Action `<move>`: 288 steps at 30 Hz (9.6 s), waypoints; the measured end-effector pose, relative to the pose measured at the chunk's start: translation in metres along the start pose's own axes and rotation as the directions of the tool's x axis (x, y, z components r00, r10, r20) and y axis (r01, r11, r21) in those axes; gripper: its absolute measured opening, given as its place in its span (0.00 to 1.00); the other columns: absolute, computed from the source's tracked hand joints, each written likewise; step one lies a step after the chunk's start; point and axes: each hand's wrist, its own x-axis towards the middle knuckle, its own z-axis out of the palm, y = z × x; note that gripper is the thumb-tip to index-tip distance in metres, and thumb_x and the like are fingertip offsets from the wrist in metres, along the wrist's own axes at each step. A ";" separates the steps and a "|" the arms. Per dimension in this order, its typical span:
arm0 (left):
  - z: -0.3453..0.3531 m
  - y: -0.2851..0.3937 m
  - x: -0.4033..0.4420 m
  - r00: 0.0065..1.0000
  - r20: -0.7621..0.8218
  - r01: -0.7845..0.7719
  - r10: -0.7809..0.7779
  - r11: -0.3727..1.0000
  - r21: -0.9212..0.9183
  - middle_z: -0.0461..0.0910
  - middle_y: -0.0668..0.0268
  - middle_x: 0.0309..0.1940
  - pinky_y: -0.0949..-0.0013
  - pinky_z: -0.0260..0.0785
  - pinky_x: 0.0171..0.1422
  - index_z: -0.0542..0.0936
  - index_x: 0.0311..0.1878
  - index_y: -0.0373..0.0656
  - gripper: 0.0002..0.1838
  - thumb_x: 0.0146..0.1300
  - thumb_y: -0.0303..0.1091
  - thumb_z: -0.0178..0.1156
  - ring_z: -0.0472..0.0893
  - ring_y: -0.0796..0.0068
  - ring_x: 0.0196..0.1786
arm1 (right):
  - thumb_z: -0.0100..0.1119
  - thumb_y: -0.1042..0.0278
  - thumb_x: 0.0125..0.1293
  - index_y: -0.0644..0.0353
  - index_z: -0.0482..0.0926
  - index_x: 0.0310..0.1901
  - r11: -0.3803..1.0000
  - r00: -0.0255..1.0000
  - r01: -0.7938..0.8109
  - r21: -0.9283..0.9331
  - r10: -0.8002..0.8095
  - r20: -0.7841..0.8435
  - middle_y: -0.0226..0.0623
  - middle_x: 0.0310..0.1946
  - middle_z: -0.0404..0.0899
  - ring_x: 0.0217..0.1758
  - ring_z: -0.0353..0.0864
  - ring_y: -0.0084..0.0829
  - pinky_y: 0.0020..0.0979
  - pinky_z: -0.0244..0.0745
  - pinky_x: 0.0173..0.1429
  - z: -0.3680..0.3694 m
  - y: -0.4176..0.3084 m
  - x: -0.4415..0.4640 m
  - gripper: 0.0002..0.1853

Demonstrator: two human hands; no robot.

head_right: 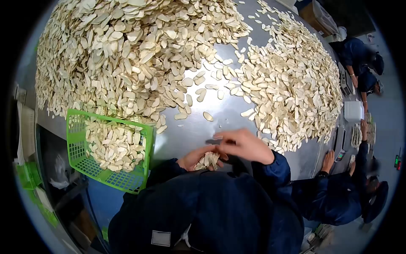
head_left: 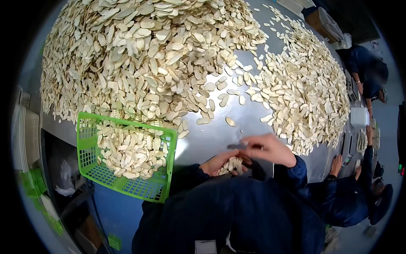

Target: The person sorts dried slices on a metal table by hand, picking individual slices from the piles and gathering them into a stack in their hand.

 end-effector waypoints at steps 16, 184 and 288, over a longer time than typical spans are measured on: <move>-0.004 -0.001 -0.003 0.995 0.096 0.009 -0.026 0.986 0.166 0.73 0.65 0.35 0.85 0.64 0.29 0.75 0.46 0.36 0.13 0.66 0.36 0.58 0.72 0.84 0.31 | 0.59 0.65 0.57 0.61 0.77 0.35 0.799 0.734 -0.182 -0.574 -0.278 -0.619 0.44 0.31 0.78 0.36 0.78 0.46 0.42 0.73 0.39 -0.030 0.071 0.155 0.09; -0.012 0.011 -0.021 0.989 0.029 -0.147 0.145 0.986 0.077 0.74 0.64 0.34 0.80 0.65 0.23 0.74 0.47 0.39 0.19 0.73 0.46 0.45 0.72 0.78 0.31 | 0.62 0.67 0.57 0.60 0.79 0.41 0.911 0.969 0.151 -0.384 -0.213 -0.125 0.40 0.28 0.75 0.32 0.76 0.39 0.34 0.71 0.36 0.017 -0.001 0.114 0.11; -0.003 0.010 -0.030 0.985 0.141 0.044 -0.101 0.933 0.358 0.75 0.67 0.41 0.79 0.66 0.43 0.75 0.46 0.38 0.14 0.67 0.40 0.56 0.74 0.84 0.40 | 0.55 0.83 0.49 0.54 0.80 0.45 0.673 0.827 0.467 -0.573 -0.562 0.015 0.43 0.52 0.74 0.57 0.72 0.46 0.43 0.67 0.59 0.008 0.041 0.114 0.20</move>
